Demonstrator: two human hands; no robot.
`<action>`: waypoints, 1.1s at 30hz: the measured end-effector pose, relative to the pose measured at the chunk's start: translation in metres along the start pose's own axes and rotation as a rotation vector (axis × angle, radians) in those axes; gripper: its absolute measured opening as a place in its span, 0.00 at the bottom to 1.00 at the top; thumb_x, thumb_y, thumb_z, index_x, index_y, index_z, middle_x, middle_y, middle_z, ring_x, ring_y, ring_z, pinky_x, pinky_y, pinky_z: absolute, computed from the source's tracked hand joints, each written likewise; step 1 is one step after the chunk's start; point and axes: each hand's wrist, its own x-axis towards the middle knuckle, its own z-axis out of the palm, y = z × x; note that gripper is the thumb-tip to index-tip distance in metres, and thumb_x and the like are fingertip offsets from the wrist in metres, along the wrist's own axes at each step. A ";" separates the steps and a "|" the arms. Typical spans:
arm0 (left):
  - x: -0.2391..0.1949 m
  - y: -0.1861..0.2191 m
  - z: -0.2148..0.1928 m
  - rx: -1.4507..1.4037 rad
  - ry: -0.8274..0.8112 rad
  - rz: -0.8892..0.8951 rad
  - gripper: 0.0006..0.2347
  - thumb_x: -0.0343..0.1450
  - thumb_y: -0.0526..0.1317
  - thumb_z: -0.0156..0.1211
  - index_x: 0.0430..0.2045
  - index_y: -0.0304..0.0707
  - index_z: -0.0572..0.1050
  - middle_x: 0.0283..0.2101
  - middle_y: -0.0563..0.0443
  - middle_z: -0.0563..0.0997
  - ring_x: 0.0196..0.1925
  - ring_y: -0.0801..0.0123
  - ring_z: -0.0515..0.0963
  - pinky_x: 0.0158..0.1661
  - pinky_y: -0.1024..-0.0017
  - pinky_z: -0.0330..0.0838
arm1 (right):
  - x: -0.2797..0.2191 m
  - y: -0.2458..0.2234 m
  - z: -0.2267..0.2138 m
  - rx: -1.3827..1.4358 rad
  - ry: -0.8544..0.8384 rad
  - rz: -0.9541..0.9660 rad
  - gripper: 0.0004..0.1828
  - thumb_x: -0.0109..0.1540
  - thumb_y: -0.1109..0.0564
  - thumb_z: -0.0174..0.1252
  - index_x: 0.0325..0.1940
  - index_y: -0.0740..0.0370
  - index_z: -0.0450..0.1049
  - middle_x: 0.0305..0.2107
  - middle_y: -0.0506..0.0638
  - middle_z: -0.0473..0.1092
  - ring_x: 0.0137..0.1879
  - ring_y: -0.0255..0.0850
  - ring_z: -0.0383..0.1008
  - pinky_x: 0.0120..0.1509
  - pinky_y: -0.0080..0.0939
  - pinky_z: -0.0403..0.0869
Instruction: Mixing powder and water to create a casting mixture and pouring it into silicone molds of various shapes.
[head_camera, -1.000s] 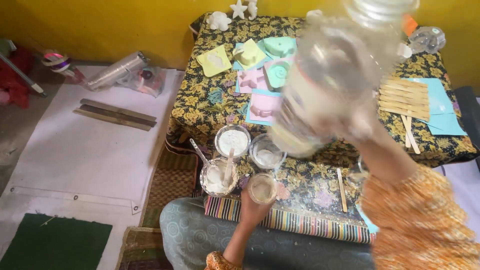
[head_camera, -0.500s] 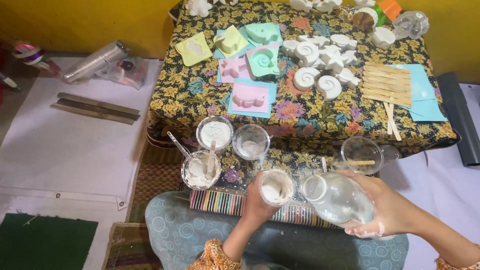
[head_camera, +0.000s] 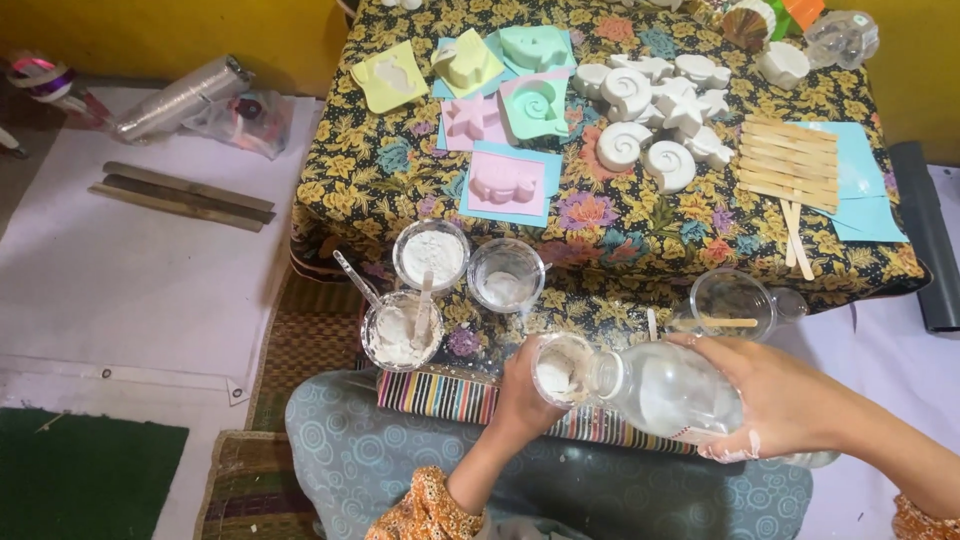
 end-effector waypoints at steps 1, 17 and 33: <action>-0.001 -0.003 0.000 0.008 -0.005 -0.015 0.23 0.58 0.38 0.77 0.43 0.35 0.71 0.40 0.44 0.82 0.40 0.58 0.84 0.38 0.66 0.80 | 0.000 -0.002 -0.002 -0.018 0.005 -0.013 0.68 0.42 0.25 0.81 0.76 0.30 0.47 0.68 0.42 0.59 0.69 0.45 0.66 0.69 0.50 0.70; -0.003 -0.014 0.003 0.054 -0.015 -0.036 0.21 0.58 0.41 0.77 0.39 0.37 0.71 0.37 0.45 0.81 0.37 0.57 0.84 0.33 0.65 0.79 | -0.002 -0.014 -0.012 -0.117 -0.081 0.075 0.70 0.42 0.28 0.82 0.77 0.26 0.43 0.62 0.43 0.64 0.64 0.43 0.71 0.63 0.44 0.74; -0.005 -0.013 0.005 0.020 -0.016 0.000 0.22 0.59 0.45 0.75 0.40 0.36 0.71 0.38 0.44 0.79 0.38 0.57 0.82 0.35 0.64 0.76 | -0.004 -0.017 -0.016 -0.121 -0.105 0.093 0.69 0.43 0.28 0.83 0.77 0.26 0.43 0.64 0.42 0.62 0.66 0.41 0.69 0.64 0.43 0.74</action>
